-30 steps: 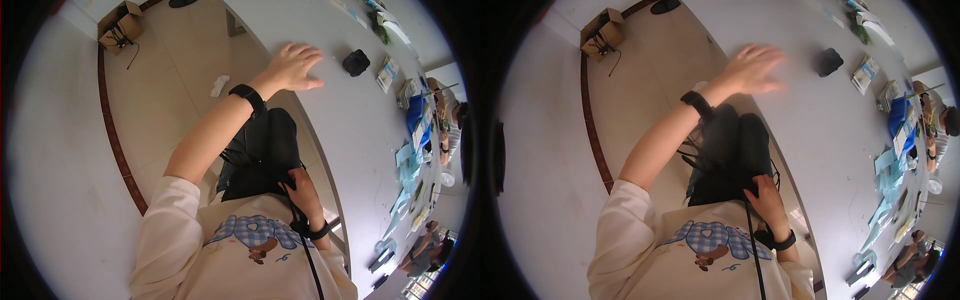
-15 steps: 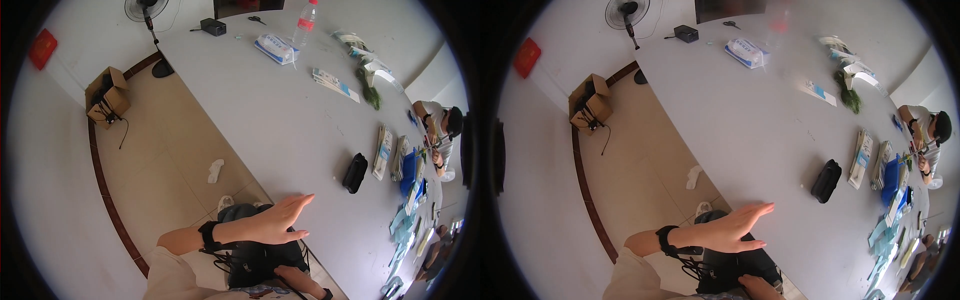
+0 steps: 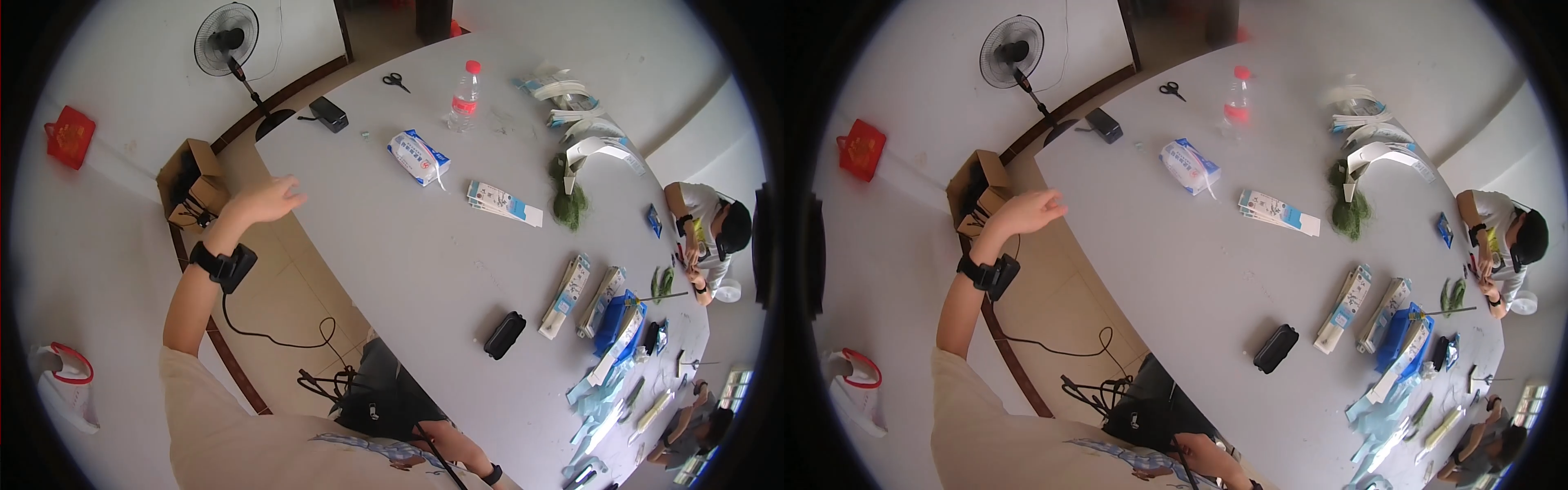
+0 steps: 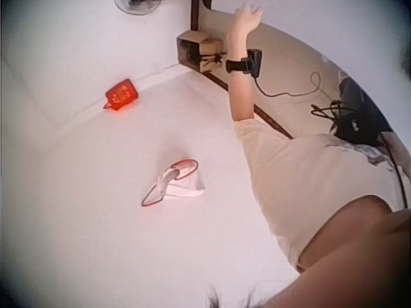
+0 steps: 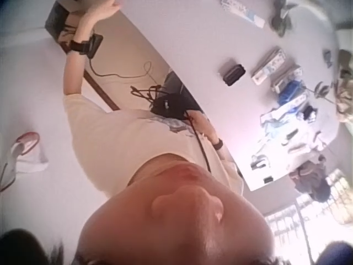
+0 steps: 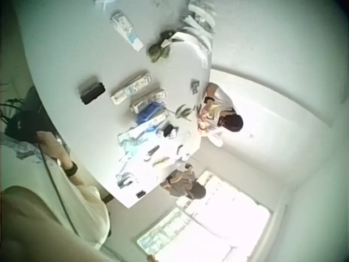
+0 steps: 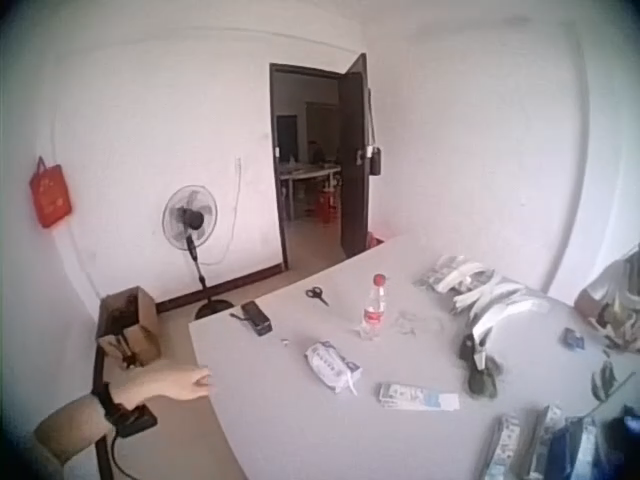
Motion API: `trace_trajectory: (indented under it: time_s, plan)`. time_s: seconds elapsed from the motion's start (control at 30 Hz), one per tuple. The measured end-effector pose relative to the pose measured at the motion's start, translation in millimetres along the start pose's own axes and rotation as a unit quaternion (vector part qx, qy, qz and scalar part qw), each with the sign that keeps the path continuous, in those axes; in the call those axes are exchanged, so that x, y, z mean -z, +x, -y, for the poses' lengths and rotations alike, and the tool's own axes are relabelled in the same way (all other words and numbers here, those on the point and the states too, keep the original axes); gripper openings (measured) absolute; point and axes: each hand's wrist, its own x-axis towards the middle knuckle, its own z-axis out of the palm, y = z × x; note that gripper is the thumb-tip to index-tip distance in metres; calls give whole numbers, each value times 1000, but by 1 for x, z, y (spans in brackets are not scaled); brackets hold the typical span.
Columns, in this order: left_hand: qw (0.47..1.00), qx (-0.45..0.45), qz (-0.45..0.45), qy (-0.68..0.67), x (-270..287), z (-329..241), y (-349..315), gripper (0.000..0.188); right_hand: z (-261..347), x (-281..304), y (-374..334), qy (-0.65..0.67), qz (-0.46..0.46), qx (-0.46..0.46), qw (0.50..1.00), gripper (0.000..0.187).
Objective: The person is assembling fishing tackle components, including hooks, line, and packaging.
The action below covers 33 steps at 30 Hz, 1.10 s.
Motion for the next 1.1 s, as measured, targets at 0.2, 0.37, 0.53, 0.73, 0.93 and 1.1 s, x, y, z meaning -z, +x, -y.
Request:
trace_trajectory:
  time_s: [0.2,0.37,0.53,0.73,0.93,1.1]
  plan:
    - [984,-24,-173,37,50,-49,177,42,28,40,-3,9,-62,-31,998,26]
    - [987,-16,-161,27,10,-81,347,41,49,100,64,70,-115,-94,986,18]
    - [989,-13,-144,23,-51,-95,460,46,51,163,124,59,-166,-96,980,17]
    - [967,-41,-227,109,-75,-65,526,30,41,175,127,91,-206,-122,967,17]
    - [961,-80,-230,128,-73,-62,521,22,33,139,101,134,-217,-115,960,17]
    - [970,-8,-244,13,-88,-62,461,33,13,107,64,130,-221,-80,963,17]
